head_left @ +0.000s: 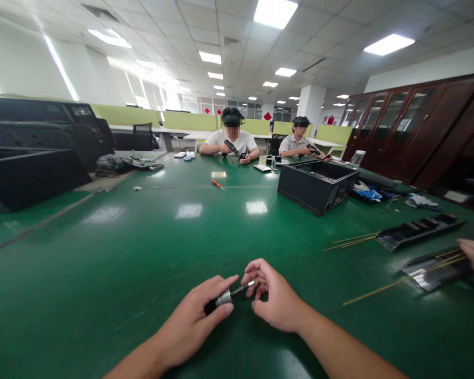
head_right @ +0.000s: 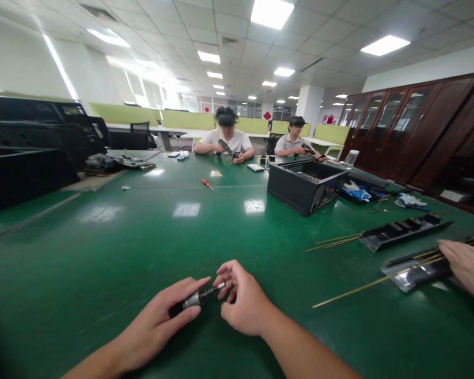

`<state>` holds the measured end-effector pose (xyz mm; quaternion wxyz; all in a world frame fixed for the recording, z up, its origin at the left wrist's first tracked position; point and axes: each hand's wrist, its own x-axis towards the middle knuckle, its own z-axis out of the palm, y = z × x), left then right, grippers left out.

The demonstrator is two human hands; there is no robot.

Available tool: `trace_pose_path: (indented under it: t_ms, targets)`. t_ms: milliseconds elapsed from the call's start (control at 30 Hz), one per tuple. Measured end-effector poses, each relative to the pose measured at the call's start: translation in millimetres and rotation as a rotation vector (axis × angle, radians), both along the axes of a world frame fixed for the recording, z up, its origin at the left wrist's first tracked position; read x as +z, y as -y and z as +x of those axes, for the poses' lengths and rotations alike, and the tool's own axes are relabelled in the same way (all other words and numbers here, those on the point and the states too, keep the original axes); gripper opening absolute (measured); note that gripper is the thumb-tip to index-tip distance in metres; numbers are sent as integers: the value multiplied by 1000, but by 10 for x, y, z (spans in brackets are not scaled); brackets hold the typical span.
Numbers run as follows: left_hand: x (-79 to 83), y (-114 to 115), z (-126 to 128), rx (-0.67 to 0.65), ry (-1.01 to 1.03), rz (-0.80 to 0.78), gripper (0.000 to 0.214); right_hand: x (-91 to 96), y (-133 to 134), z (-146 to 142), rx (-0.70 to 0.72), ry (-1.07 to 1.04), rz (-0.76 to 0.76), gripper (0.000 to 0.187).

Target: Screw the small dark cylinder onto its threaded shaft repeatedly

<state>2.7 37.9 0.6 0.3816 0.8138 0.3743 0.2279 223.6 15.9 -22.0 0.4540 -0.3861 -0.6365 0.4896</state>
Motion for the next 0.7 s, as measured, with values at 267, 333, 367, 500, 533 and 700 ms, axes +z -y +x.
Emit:
trace_pose_path:
  t_ms: [267, 333, 367, 500, 533, 700]
  targets:
    - [60, 90, 65, 52, 20, -86, 41, 72, 101, -43, -53, 237, 101, 39]
    - [95, 89, 77, 34, 38, -95, 25, 77, 110, -45, -63, 299, 127, 34]
    - [104, 88, 77, 34, 50, -96, 21, 79, 113, -47, -69, 324, 133, 33]
    - [104, 93, 62, 55, 98, -99, 22, 93, 120, -56, -90, 375, 149, 32]
    - [104, 97, 61, 56, 103, -100, 22, 97, 121, -58, -100, 387, 163, 32]
    - [116, 104, 73, 57, 100, -96, 20, 99, 129, -57, -141, 433, 223, 25]
